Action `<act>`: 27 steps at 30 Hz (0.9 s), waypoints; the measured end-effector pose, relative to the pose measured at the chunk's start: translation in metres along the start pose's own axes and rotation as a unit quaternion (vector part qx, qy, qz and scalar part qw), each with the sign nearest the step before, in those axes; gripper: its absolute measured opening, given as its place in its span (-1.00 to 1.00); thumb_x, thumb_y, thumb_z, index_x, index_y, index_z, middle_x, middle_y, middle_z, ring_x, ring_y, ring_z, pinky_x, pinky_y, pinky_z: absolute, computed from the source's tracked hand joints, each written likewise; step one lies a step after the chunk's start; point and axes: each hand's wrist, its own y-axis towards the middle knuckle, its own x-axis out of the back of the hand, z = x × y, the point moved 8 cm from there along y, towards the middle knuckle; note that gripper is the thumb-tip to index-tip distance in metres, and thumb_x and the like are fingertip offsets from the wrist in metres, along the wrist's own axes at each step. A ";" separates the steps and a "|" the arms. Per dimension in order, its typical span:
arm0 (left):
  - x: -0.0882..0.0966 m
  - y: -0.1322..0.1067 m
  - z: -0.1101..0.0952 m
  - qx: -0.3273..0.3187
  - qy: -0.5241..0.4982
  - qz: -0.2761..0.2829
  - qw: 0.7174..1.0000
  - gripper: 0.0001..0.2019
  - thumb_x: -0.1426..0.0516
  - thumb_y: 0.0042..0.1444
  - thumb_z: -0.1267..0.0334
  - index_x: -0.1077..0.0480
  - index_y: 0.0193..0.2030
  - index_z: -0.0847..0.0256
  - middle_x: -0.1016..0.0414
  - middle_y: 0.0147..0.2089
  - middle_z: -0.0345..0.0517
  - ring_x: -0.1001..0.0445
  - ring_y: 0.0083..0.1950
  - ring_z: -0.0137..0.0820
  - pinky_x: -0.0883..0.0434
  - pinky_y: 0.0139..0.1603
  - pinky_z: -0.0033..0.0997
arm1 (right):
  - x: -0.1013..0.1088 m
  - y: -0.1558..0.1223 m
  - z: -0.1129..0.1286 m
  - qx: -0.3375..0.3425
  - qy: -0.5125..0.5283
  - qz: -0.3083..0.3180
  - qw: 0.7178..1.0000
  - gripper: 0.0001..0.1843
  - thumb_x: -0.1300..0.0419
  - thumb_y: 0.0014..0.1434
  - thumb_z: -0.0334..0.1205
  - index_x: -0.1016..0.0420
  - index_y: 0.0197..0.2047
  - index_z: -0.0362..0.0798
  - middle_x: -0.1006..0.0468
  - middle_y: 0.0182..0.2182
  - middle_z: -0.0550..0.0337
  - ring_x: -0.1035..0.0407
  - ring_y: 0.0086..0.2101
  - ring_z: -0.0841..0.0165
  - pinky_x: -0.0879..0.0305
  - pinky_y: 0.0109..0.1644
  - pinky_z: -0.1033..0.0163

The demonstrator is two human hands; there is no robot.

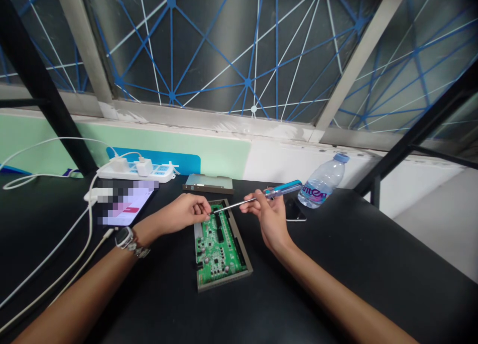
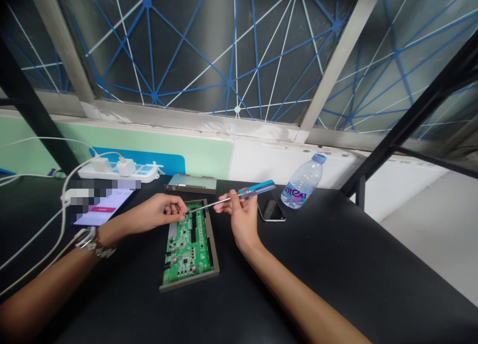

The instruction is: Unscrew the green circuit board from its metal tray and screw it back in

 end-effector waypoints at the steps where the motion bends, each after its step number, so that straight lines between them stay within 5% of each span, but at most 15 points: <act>1: 0.000 0.000 -0.001 0.005 0.012 -0.005 1.000 -0.81 -0.18 0.05 0.19 -0.47 -0.27 0.27 -0.52 -0.40 -0.10 -0.43 -0.38 -0.40 -0.35 -0.36 -0.46 | -0.001 0.000 0.001 0.003 -0.002 0.002 1.000 -0.60 -0.33 0.12 -0.12 -0.12 -0.24 0.06 -0.59 -0.48 0.33 -0.52 -0.55 0.36 -0.48 -0.42 0.23; 27: -0.001 0.002 -0.008 -0.031 0.114 -0.019 0.993 -0.83 -0.15 0.08 0.25 -0.52 -0.28 0.29 -0.53 -0.41 -0.09 -0.45 -0.39 -0.41 -0.34 -0.36 -0.47 | -0.004 -0.001 0.007 0.039 -0.021 0.020 0.999 -0.66 -0.26 0.21 -0.14 -0.10 -0.21 0.05 -0.59 -0.47 0.34 -0.52 -0.54 0.38 -0.49 -0.43 0.26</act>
